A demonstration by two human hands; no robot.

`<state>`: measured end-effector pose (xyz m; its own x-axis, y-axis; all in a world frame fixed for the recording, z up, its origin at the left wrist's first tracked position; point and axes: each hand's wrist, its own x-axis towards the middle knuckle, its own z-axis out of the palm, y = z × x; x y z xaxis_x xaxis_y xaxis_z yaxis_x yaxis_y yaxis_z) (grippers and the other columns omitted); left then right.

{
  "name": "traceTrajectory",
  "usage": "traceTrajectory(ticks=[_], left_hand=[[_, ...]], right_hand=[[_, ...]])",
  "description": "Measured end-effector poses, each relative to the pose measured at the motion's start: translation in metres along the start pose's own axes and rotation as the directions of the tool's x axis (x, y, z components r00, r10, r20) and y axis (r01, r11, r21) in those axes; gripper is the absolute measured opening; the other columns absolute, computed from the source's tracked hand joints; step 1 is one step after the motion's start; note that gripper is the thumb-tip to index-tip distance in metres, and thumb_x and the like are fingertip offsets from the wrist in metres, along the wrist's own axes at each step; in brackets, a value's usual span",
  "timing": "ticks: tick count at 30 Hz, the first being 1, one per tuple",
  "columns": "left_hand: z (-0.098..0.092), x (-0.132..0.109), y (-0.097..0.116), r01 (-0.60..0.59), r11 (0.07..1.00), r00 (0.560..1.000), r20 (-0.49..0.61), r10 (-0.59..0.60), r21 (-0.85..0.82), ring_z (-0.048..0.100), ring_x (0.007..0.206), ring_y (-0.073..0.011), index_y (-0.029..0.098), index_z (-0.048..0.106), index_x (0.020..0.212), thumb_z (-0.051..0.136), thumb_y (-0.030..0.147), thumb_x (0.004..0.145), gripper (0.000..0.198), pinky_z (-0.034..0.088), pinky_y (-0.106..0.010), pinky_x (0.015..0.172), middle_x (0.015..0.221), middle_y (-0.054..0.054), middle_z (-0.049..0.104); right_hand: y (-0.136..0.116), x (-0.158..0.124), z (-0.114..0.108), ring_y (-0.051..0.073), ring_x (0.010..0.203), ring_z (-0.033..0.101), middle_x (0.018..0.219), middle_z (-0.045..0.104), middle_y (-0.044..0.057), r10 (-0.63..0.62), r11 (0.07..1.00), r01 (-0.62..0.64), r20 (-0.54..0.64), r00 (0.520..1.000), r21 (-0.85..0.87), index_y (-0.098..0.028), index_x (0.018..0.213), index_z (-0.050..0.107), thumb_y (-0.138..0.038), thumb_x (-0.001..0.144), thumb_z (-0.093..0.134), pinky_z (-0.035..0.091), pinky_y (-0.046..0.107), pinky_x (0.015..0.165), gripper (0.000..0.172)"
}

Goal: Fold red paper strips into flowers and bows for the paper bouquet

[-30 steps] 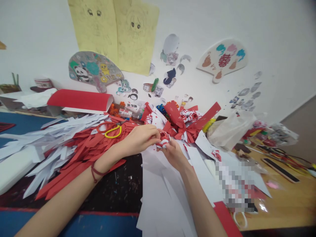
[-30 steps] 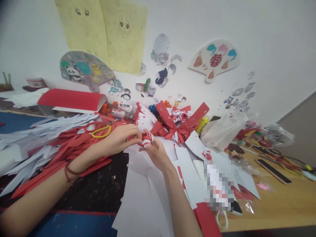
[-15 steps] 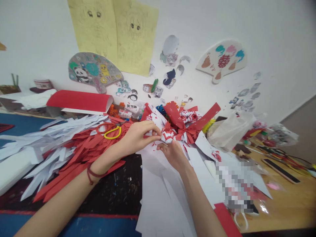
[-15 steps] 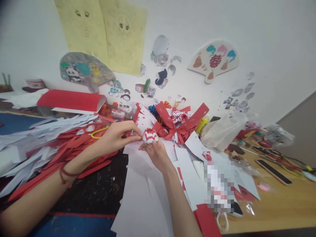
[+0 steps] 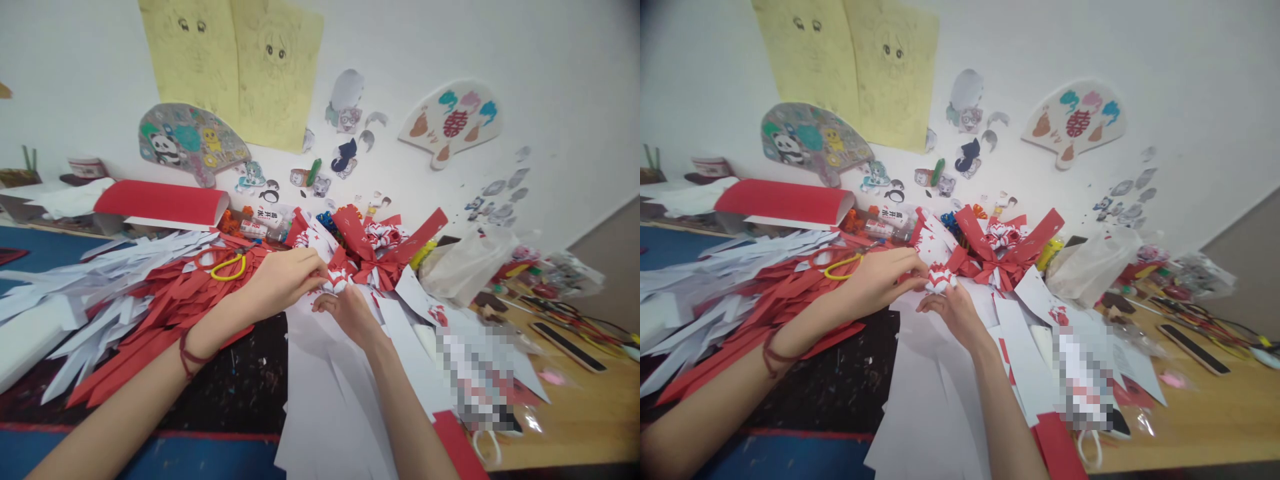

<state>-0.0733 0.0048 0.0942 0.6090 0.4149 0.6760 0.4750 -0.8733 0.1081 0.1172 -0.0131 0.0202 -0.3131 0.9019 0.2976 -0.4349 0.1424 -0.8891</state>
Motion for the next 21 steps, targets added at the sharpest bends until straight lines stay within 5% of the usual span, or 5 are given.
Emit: traceTrajectory(ticks=[7,11,17,21], left_hand=[[0.003,0.001,0.002,-0.106,0.937,0.992,-0.035,0.125,0.333,0.057,0.07,-0.0133,0.015,0.061,0.081,0.046,0.027,0.096,0.024,0.034,-0.026,0.058,0.076,-0.001,0.062],[0.01,-0.001,0.006,-0.097,0.918,0.98,-0.125,0.156,0.385,0.054,0.063,-0.0123,0.015,0.063,0.076,0.047,0.024,0.095,0.026,0.032,-0.028,0.058,0.07,-0.001,0.064],[0.012,-0.001,0.009,0.129,0.983,0.979,-0.138,-0.147,-0.134,0.056,0.062,-0.0105,0.017,0.07,0.076,0.06,0.028,0.087,0.018,0.037,-0.024,0.06,0.072,-0.001,0.07],[0.008,0.003,0.005,0.344,0.771,0.932,0.095,-0.35,-0.536,0.057,0.058,-0.0103,0.015,0.073,0.078,0.065,0.03,0.083,0.018,0.04,-0.021,0.054,0.068,-0.002,0.071]], right_hand=[[0.003,0.002,0.002,0.021,0.083,0.066,0.096,0.068,0.006,-0.067,0.998,0.065,-0.083,0.994,-0.025,-0.02,0.102,0.065,-0.041,0.077,0.072,0.051,0.036,0.082,0.033],[0.003,0.004,0.002,0.019,0.084,0.067,0.1,0.069,0.005,-0.061,0.998,0.064,-0.126,0.99,0.019,-0.02,0.1,0.067,-0.036,0.079,0.07,0.052,0.034,0.085,0.026],[0.002,0.005,0.0,0.017,0.086,0.067,0.097,0.072,0.004,-0.084,0.994,0.097,-0.193,0.978,0.059,-0.019,0.09,0.071,-0.031,0.078,0.071,0.051,0.03,0.088,0.017],[0.0,0.004,0.001,0.02,0.087,0.067,0.101,0.071,0.007,-0.078,0.997,0.081,-0.158,0.984,0.013,-0.019,0.095,0.07,-0.035,0.077,0.071,0.052,0.034,0.087,0.025]])
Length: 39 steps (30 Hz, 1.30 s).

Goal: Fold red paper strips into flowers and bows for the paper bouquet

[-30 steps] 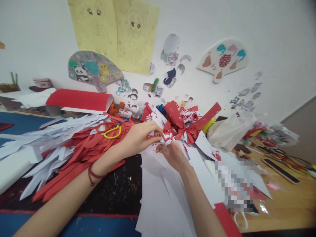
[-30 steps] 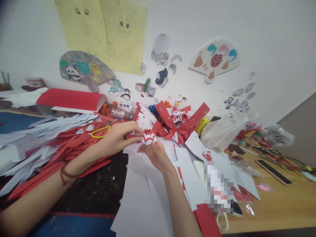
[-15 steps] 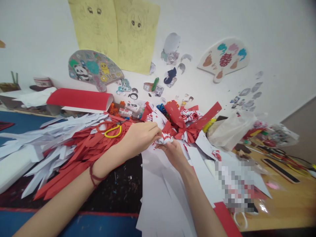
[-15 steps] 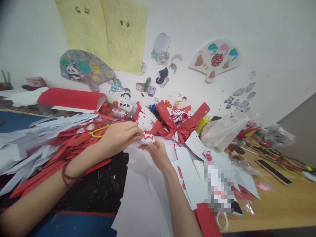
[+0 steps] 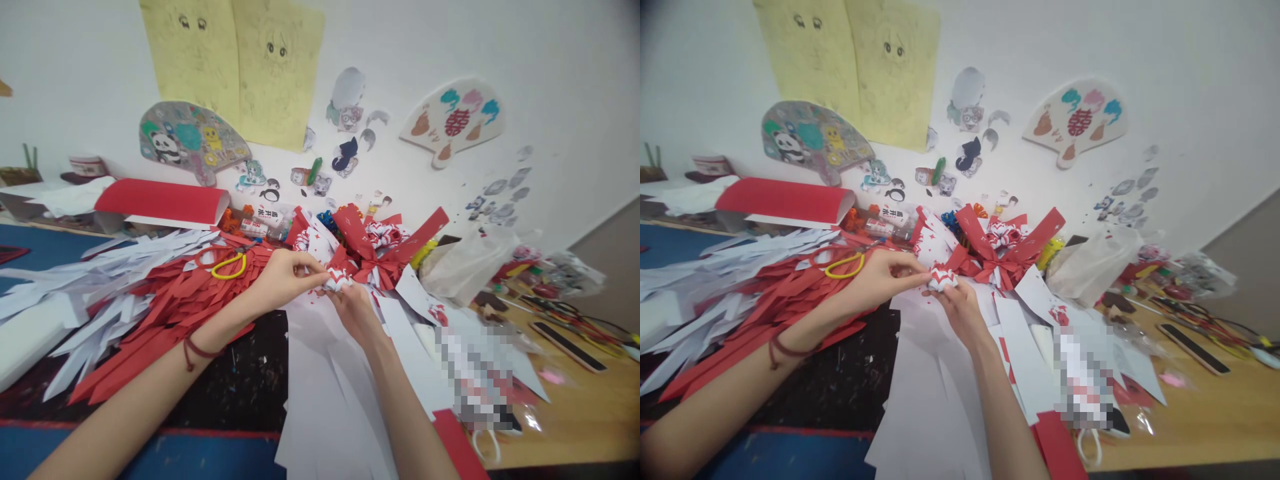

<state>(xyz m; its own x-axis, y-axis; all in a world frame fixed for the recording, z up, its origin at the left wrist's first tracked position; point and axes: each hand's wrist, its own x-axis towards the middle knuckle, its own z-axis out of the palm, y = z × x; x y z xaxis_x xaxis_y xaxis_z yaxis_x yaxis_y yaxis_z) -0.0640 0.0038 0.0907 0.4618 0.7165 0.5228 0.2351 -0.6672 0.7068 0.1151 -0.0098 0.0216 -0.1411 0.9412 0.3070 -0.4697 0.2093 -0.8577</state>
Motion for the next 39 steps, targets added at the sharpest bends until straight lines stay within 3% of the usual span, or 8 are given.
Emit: traceTrajectory(ticks=[4,8,14,19,23,27,31,39], left_hand=[[-0.005,0.004,-0.006,0.146,0.963,0.981,0.159,-0.111,-0.226,0.061,0.063,-0.0117,0.012,0.073,0.081,0.067,0.032,0.081,0.021,0.046,-0.021,0.058,0.072,-0.005,0.071],[-0.008,0.004,-0.01,0.109,0.979,0.982,0.173,-0.08,-0.169,0.056,0.057,-0.0089,0.013,0.071,0.079,0.07,0.031,0.078,0.018,0.039,-0.019,0.052,0.067,-0.002,0.068],[-0.007,0.001,-0.007,-0.069,0.984,0.992,0.115,0.051,0.162,0.051,0.056,-0.0088,0.017,0.068,0.076,0.067,0.033,0.082,0.017,0.032,-0.02,0.052,0.065,0.002,0.064],[0.0,-0.003,-0.003,-0.153,0.841,0.988,0.069,0.137,0.518,0.058,0.069,-0.0134,0.02,0.062,0.082,0.06,0.032,0.088,0.014,0.033,-0.024,0.06,0.077,0.002,0.068],[0.008,-0.006,-0.002,-0.185,0.756,0.978,0.047,0.201,0.628,0.058,0.071,-0.0147,0.018,0.059,0.081,0.059,0.03,0.089,0.014,0.032,-0.025,0.06,0.079,0.0,0.067],[0.01,-0.005,-0.003,-0.108,0.854,0.992,-0.003,0.128,0.508,0.058,0.069,-0.0131,0.018,0.062,0.079,0.062,0.028,0.086,0.013,0.033,-0.023,0.059,0.076,0.001,0.067],[0.005,-0.001,-0.005,-0.034,0.971,0.999,-0.026,0.042,0.235,0.052,0.058,-0.0094,0.017,0.065,0.079,0.064,0.03,0.085,0.014,0.034,-0.02,0.055,0.072,0.003,0.067],[0.0,0.0,-0.001,-0.094,0.98,0.996,0.025,0.091,0.176,0.051,0.06,-0.009,0.016,0.066,0.078,0.065,0.03,0.083,0.015,0.036,-0.02,0.057,0.074,0.001,0.066]], right_hand=[[-0.001,-0.002,0.002,0.021,0.09,0.066,0.104,0.069,0.007,0.007,0.999,-0.006,0.042,0.999,-0.041,-0.02,0.098,0.07,-0.036,0.078,0.07,0.052,0.035,0.085,0.025],[-0.001,-0.003,0.004,0.022,0.088,0.065,0.103,0.069,0.006,0.018,0.998,-0.014,0.054,0.998,-0.063,-0.021,0.096,0.07,-0.036,0.078,0.07,0.052,0.036,0.084,0.024],[0.0,-0.003,0.005,0.023,0.089,0.064,0.098,0.069,0.006,0.021,0.997,-0.018,0.048,0.999,-0.073,-0.021,0.094,0.069,-0.037,0.077,0.07,0.051,0.037,0.084,0.023],[0.0,-0.003,0.006,0.023,0.087,0.065,0.096,0.069,0.006,0.018,0.997,-0.016,0.029,0.999,-0.072,-0.022,0.093,0.068,-0.039,0.078,0.07,0.05,0.039,0.086,0.023],[0.001,-0.003,0.007,0.023,0.089,0.065,0.099,0.068,0.005,-0.004,0.999,0.005,0.011,1.0,-0.032,-0.024,0.093,0.065,-0.039,0.079,0.071,0.05,0.04,0.086,0.021],[0.002,-0.003,0.006,0.021,0.082,0.066,0.086,0.068,0.003,0.014,1.0,-0.014,0.03,0.999,-0.001,-0.024,0.09,0.065,-0.038,0.081,0.068,0.051,0.038,0.085,0.017],[0.0,-0.002,0.004,0.021,0.082,0.067,0.098,0.069,0.005,0.022,1.0,-0.021,0.035,0.999,-0.014,-0.022,0.094,0.067,-0.041,0.082,0.066,0.051,0.038,0.083,0.022],[-0.002,-0.003,0.003,0.021,0.086,0.067,0.098,0.07,0.006,0.02,1.0,-0.02,0.075,0.997,-0.007,-0.02,0.098,0.067,-0.04,0.085,0.063,0.051,0.038,0.086,0.024]])
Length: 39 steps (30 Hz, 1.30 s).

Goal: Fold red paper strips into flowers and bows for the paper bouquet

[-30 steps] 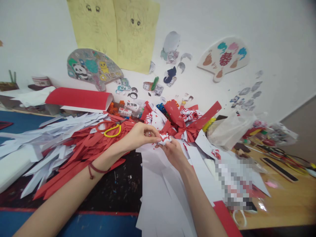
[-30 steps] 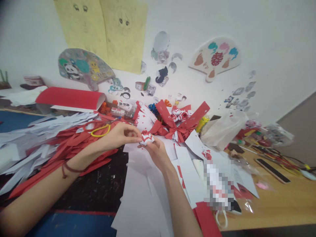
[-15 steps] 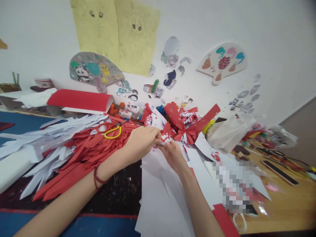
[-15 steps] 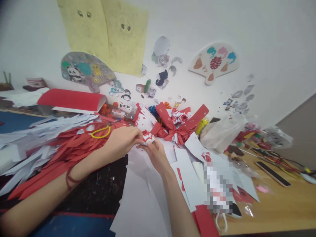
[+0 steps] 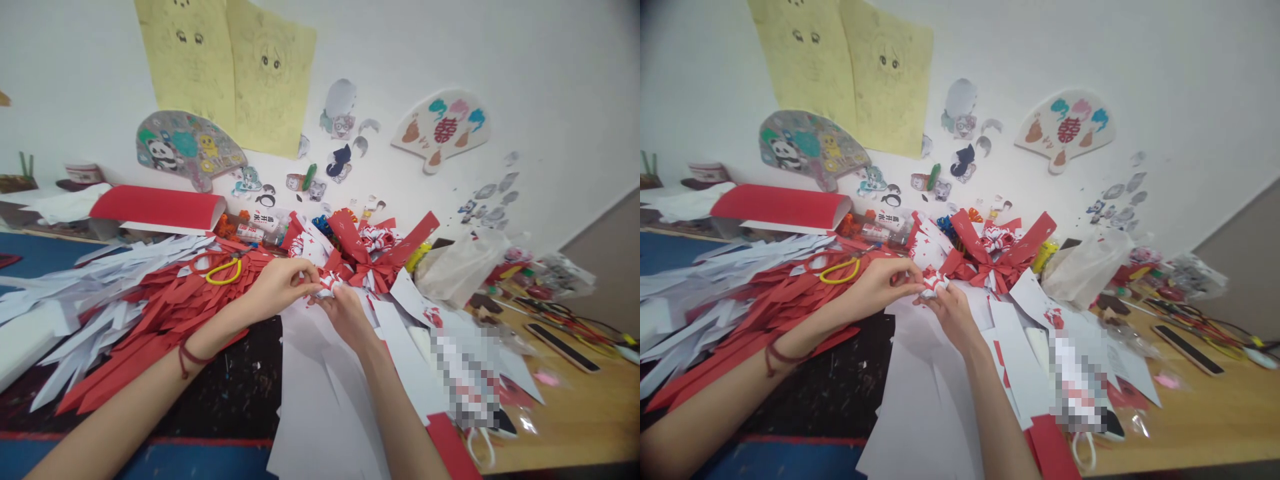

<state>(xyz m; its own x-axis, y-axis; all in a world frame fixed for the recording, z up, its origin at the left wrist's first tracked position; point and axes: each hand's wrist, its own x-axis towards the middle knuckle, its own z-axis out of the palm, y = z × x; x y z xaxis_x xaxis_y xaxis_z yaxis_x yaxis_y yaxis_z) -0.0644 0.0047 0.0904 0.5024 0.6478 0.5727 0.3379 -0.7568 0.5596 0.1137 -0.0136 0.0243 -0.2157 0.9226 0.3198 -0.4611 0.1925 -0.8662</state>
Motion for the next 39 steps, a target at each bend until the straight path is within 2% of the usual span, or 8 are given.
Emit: traceTrajectory(ticks=[4,7,16,22,27,30,35,39], left_hand=[[0.0012,-0.0009,-0.0008,-0.024,1.0,0.999,0.022,0.024,-0.009,0.055,0.063,-0.0099,0.017,0.068,0.079,0.065,0.029,0.084,0.014,0.038,-0.02,0.059,0.073,0.0,0.068],[0.0033,-0.0022,-0.0024,-0.037,0.998,0.999,0.012,0.036,0.046,0.055,0.064,-0.01,0.018,0.069,0.08,0.064,0.029,0.085,0.014,0.037,-0.02,0.059,0.073,0.0,0.068],[0.0048,-0.0053,0.0007,-0.075,0.988,0.994,0.088,0.063,0.134,0.054,0.065,-0.01,0.016,0.065,0.083,0.056,0.029,0.089,0.016,0.037,-0.019,0.06,0.075,0.0,0.065],[0.0041,-0.0004,-0.0032,-0.004,0.998,0.999,-0.032,0.006,0.07,0.05,0.059,-0.0088,0.015,0.066,0.083,0.061,0.034,0.086,0.02,0.036,-0.019,0.055,0.072,0.0,0.063],[0.0053,0.0003,-0.0036,-0.007,0.997,1.0,0.0,0.007,0.075,0.051,0.062,-0.0088,0.016,0.065,0.085,0.062,0.034,0.085,0.018,0.037,-0.019,0.057,0.076,0.0,0.064],[0.0051,-0.0002,-0.0036,0.023,0.995,0.999,0.029,-0.026,0.097,0.052,0.062,-0.0095,0.016,0.064,0.086,0.061,0.034,0.086,0.019,0.037,-0.02,0.057,0.075,0.0,0.064],[0.0066,-0.0028,-0.0039,0.018,0.983,0.999,0.044,-0.027,0.185,0.053,0.064,-0.0103,0.017,0.061,0.087,0.058,0.034,0.088,0.017,0.037,-0.02,0.058,0.077,0.001,0.063],[0.0092,-0.005,-0.0002,-0.028,0.967,0.998,0.055,0.014,0.252,0.054,0.067,-0.0106,0.017,0.06,0.087,0.055,0.031,0.09,0.015,0.036,-0.02,0.059,0.08,0.0,0.062]], right_hand=[[-0.0001,-0.0002,-0.0003,0.02,0.086,0.066,0.093,0.07,0.006,-0.002,1.0,0.002,0.003,1.0,0.003,-0.02,0.092,0.067,-0.041,0.086,0.062,0.05,0.038,0.088,0.022],[-0.0004,-0.0009,-0.0004,0.019,0.083,0.066,0.089,0.07,0.004,-0.012,1.0,0.012,0.004,1.0,0.001,-0.02,0.086,0.066,-0.04,0.086,0.063,0.05,0.037,0.089,0.02],[0.0046,0.0007,-0.0029,0.02,0.084,0.066,0.092,0.071,0.006,0.026,0.999,-0.026,0.007,1.0,0.038,-0.018,0.095,0.066,-0.043,0.084,0.065,0.05,0.037,0.087,0.028],[0.0093,0.0023,-0.0059,0.019,0.082,0.066,0.098,0.069,0.007,0.037,0.995,-0.038,0.007,0.999,0.088,-0.018,0.098,0.068,-0.039,0.082,0.068,0.052,0.037,0.085,0.028],[0.0081,0.0024,-0.0042,0.019,0.084,0.064,0.102,0.068,0.008,0.017,0.994,-0.022,0.042,0.999,0.103,-0.017,0.104,0.067,-0.036,0.083,0.067,0.052,0.036,0.082,0.028],[0.0078,0.0024,-0.0042,0.017,0.081,0.063,0.097,0.067,0.007,0.009,0.996,-0.013,0.043,0.999,0.092,-0.017,0.103,0.067,-0.035,0.084,0.066,0.052,0.033,0.078,0.026],[0.0081,0.0014,-0.0028,0.016,0.087,0.061,0.111,0.063,0.006,0.003,0.999,-0.003,0.001,1.0,0.054,-0.021,0.109,0.064,-0.029,0.078,0.072,0.053,0.032,0.078,0.034],[0.0087,0.0008,-0.0026,0.017,0.086,0.061,0.101,0.065,0.006,-0.013,1.0,0.013,0.005,1.0,-0.021,-0.018,0.099,0.068,-0.027,0.076,0.073,0.053,0.032,0.078,0.026]])
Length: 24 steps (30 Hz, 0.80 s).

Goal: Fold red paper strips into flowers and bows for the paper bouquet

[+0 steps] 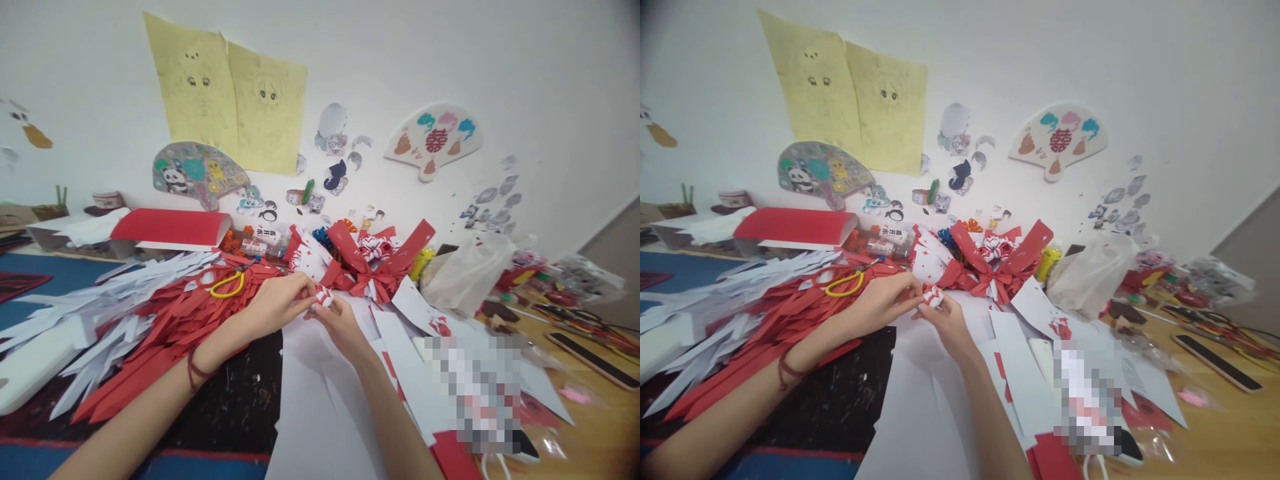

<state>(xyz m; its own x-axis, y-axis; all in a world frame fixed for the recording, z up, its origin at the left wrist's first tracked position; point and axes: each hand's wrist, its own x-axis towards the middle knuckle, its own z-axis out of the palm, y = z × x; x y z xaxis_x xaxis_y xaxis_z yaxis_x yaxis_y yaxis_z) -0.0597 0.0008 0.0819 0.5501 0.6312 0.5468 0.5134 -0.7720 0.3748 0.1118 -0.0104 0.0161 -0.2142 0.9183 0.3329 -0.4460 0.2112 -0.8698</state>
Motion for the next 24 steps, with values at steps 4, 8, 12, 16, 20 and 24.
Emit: traceTrajectory(ticks=[4,8,12,16,20,24], left_hand=[[0.003,0.001,-0.001,0.047,0.995,0.999,0.012,-0.046,-0.084,0.051,0.064,-0.01,0.017,0.063,0.085,0.055,0.033,0.089,0.018,0.034,-0.02,0.058,0.077,0.0,0.062],[0.006,0.003,-0.008,0.125,0.961,0.992,0.063,-0.113,-0.246,0.051,0.064,-0.0105,0.015,0.066,0.086,0.048,0.034,0.093,0.027,0.035,-0.02,0.058,0.074,-0.001,0.063],[0.005,0.004,-0.011,0.174,0.949,0.983,0.109,-0.15,-0.264,0.045,0.058,-0.0093,0.015,0.067,0.082,0.054,0.038,0.089,0.028,0.031,-0.02,0.053,0.067,0.001,0.06],[0.001,0.004,-0.009,0.171,0.947,0.983,0.108,-0.146,-0.273,0.04,0.055,-0.0076,0.015,0.066,0.079,0.061,0.038,0.084,0.024,0.027,-0.019,0.051,0.062,0.003,0.055],[-0.001,0.005,-0.008,0.188,0.939,0.979,0.128,-0.157,-0.288,0.043,0.056,-0.0083,0.014,0.068,0.08,0.054,0.038,0.089,0.029,0.029,-0.019,0.052,0.065,0.001,0.059],[0.002,0.005,-0.01,0.217,0.96,0.975,0.079,-0.206,-0.179,0.044,0.055,-0.0089,0.015,0.068,0.075,0.054,0.038,0.087,0.029,0.028,-0.02,0.052,0.061,0.001,0.059]], right_hand=[[0.002,0.001,-0.003,0.018,0.084,0.061,0.098,0.065,0.006,0.008,1.0,-0.008,0.005,1.0,-0.022,-0.017,0.099,0.068,-0.026,0.076,0.074,0.053,0.034,0.078,0.027],[0.005,0.001,-0.006,0.018,0.081,0.061,0.096,0.065,0.006,0.004,0.999,-0.005,-0.021,1.0,-0.039,-0.016,0.1,0.068,-0.025,0.074,0.076,0.053,0.035,0.076,0.028],[0.006,0.0,-0.007,0.017,0.078,0.062,0.097,0.066,0.006,0.013,0.998,-0.014,-0.022,1.0,-0.055,-0.018,0.104,0.067,-0.024,0.073,0.076,0.053,0.036,0.078,0.033],[0.007,0.0,-0.007,0.017,0.078,0.064,0.098,0.067,0.005,0.001,0.997,-0.004,-0.041,0.999,-0.073,-0.02,0.115,0.064,-0.025,0.073,0.077,0.052,0.037,0.08,0.044],[0.008,0.001,-0.009,0.018,0.079,0.064,0.105,0.066,0.006,0.008,0.996,-0.012,-0.047,0.999,-0.087,-0.02,0.117,0.063,-0.026,0.072,0.077,0.052,0.038,0.08,0.047],[0.009,0.0,-0.011,0.019,0.081,0.066,0.107,0.068,0.007,0.042,0.993,-0.048,-0.061,0.997,-0.104,-0.023,0.129,0.056,-0.025,0.072,0.078,0.051,0.039,0.084,0.061]])
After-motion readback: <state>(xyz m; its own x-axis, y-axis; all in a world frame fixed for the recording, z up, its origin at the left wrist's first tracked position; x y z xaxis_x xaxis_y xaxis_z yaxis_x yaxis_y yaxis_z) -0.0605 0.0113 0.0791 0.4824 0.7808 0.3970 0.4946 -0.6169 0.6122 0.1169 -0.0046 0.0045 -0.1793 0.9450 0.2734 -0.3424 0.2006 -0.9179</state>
